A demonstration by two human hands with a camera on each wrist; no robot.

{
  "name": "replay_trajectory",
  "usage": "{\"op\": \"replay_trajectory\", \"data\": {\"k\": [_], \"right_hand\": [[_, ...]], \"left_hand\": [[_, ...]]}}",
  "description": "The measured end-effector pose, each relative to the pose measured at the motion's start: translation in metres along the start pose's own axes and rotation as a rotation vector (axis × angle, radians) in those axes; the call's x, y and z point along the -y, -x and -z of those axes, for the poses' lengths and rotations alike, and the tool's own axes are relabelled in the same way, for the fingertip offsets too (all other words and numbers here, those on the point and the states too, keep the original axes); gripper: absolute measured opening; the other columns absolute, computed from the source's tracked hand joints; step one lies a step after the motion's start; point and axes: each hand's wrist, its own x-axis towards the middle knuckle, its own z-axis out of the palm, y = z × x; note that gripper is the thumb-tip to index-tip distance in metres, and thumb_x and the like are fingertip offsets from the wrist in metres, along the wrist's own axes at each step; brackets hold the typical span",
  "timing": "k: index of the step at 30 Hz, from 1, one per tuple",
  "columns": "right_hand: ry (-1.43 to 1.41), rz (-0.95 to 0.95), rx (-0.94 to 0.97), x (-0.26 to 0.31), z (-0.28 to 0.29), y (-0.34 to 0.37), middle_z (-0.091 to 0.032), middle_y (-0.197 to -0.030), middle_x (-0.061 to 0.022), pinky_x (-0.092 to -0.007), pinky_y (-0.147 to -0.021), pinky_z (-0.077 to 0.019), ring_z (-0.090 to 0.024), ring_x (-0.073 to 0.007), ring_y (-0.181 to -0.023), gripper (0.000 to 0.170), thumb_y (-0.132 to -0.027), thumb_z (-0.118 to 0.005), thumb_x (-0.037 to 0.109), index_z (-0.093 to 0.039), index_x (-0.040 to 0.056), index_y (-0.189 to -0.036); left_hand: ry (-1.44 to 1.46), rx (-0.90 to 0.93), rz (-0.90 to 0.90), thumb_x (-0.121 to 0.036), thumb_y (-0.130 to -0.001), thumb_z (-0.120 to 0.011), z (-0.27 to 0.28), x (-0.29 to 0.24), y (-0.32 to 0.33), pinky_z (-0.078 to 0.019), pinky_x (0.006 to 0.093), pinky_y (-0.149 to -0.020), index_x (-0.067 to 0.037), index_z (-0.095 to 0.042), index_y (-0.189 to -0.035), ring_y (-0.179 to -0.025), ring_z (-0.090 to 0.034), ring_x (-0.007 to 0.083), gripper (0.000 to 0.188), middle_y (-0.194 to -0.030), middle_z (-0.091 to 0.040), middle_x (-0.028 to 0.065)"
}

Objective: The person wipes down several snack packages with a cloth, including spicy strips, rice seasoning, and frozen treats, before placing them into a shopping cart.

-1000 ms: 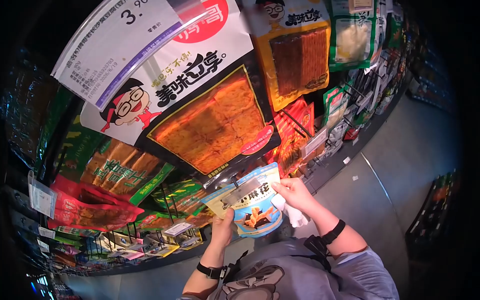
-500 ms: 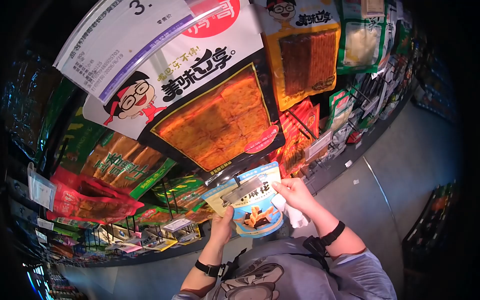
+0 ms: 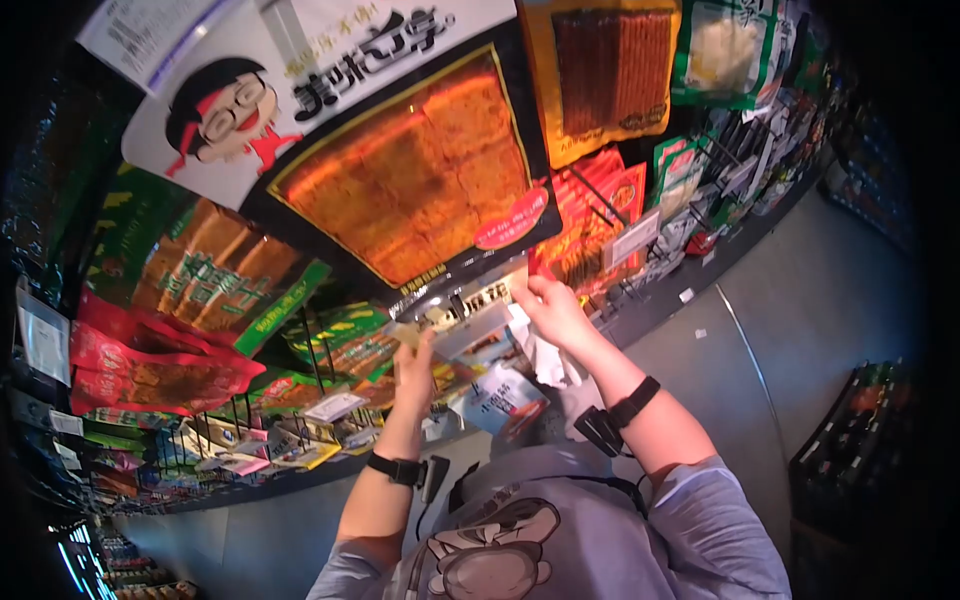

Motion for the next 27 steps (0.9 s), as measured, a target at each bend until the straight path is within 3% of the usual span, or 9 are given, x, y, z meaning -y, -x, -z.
{"op": "replay_trajectory", "data": {"k": [2,6,9,10,12,14,20,25,27], "right_hand": [[-0.054,0.023,-0.047,0.0,-0.005,0.005,-0.066,-0.094,-0.0184,-0.0335,-0.081,-0.0456,-0.063,-0.0224,-0.092,0.04,-0.09,-0.054,0.032,-0.059,-0.0024,-0.109],[-0.183,-0.014,0.064,0.001,-0.002,0.019,-0.065,-0.106,-0.0135,-0.0299,-0.089,-0.0428,-0.059,-0.0169,-0.1,0.044,-0.093,-0.051,0.03,-0.053,-0.0044,-0.12],[-0.241,-0.038,0.047,-0.005,-0.003,0.03,-0.063,-0.11,-0.013,-0.0283,-0.091,-0.0414,-0.057,-0.0153,-0.103,0.045,-0.093,-0.051,0.029,-0.051,-0.0049,-0.122],[-0.24,-0.043,0.044,-0.008,-0.003,0.033,-0.063,-0.11,-0.013,-0.0283,-0.091,-0.0414,-0.057,-0.0153,-0.103,0.045,-0.093,-0.051,0.029,-0.051,-0.0049,-0.122],[-0.232,-0.085,-0.029,-0.013,-0.003,0.041,-0.062,-0.111,-0.0136,-0.0275,-0.091,-0.0407,-0.055,-0.0144,-0.104,0.046,-0.093,-0.052,0.028,-0.049,-0.0056,-0.124],[-0.256,-0.099,-0.013,-0.018,-0.001,0.05,-0.06,-0.112,-0.0091,-0.0261,-0.093,-0.0384,-0.051,-0.0118,-0.105,0.046,-0.094,-0.05,0.027,-0.048,-0.0077,-0.124],[-0.242,-0.215,-0.094,-0.043,0.008,0.094,-0.062,-0.106,-0.008,-0.0263,-0.091,-0.0398,-0.055,-0.0134,-0.1,0.04,-0.095,-0.05,0.028,-0.055,-0.0044,-0.118],[-0.237,-0.305,-0.222,-0.053,-0.002,0.151,-0.064,-0.088,-0.004,-0.0236,-0.071,-0.0461,-0.059,-0.0096,-0.079,0.035,-0.094,-0.05,0.032,-0.061,-0.0004,-0.104],[-0.331,-0.422,-0.256,-0.055,-0.014,0.177,-0.063,-0.08,-0.0036,-0.025,-0.066,-0.0471,-0.059,-0.0107,-0.072,0.036,-0.093,-0.051,0.034,-0.061,0.0007,-0.099]], "left_hand": [[0.124,-0.021,-0.15,-0.03,-0.089,-0.059,0.003,0.026,-0.016,-0.043,0.0241,-0.066,-0.002,-0.061,-0.101,-0.074,-0.053,0.0075,0.03,-0.085,-0.062,0.0012],[0.071,-0.005,-0.186,-0.026,-0.091,-0.057,0.008,0.031,-0.016,-0.0423,0.023,-0.072,-0.002,-0.061,-0.103,-0.077,-0.053,0.007,0.027,-0.088,-0.062,0.0005],[0.167,0.047,-0.127,-0.024,-0.094,-0.053,0.014,0.043,-0.015,-0.0389,0.0249,-0.089,-0.001,-0.058,-0.11,-0.099,-0.052,0.011,0.029,-0.104,-0.061,0.0039],[0.168,0.052,-0.123,-0.024,-0.094,-0.053,0.014,0.048,-0.013,-0.0389,0.0249,-0.089,-0.001,-0.058,-0.11,-0.099,-0.052,0.011,0.029,-0.104,-0.061,0.0039],[0.27,0.034,-0.251,-0.02,-0.095,-0.052,0.015,0.053,-0.008,-0.0386,0.0248,-0.094,0.0,-0.056,-0.115,-0.107,-0.052,0.0129,0.029,-0.108,-0.061,0.0059],[0.282,0.04,-0.217,-0.012,-0.093,-0.053,0.026,0.061,0.001,-0.0404,0.0254,-0.094,-0.001,-0.054,-0.117,-0.106,-0.055,0.014,0.026,-0.115,-0.059,0.0083],[0.301,0.173,0.081,-0.012,-0.093,-0.052,0.082,0.097,0.051,-0.0465,0.0241,-0.083,0.001,-0.056,-0.115,-0.09,-0.061,0.0135,0.026,-0.104,-0.064,0.009],[0.179,0.172,0.291,-0.018,-0.092,-0.056,0.153,0.151,0.091,-0.0447,0.0187,-0.07,-0.005,-0.06,-0.112,-0.08,-0.06,0.0073,0.024,-0.096,-0.066,0.0041],[0.139,0.168,0.339,-0.02,-0.092,-0.055,0.187,0.181,0.102,-0.0461,0.0217,-0.073,-0.006,-0.059,-0.113,-0.081,-0.061,0.01,0.026,-0.098,-0.066,0.0053]]}}
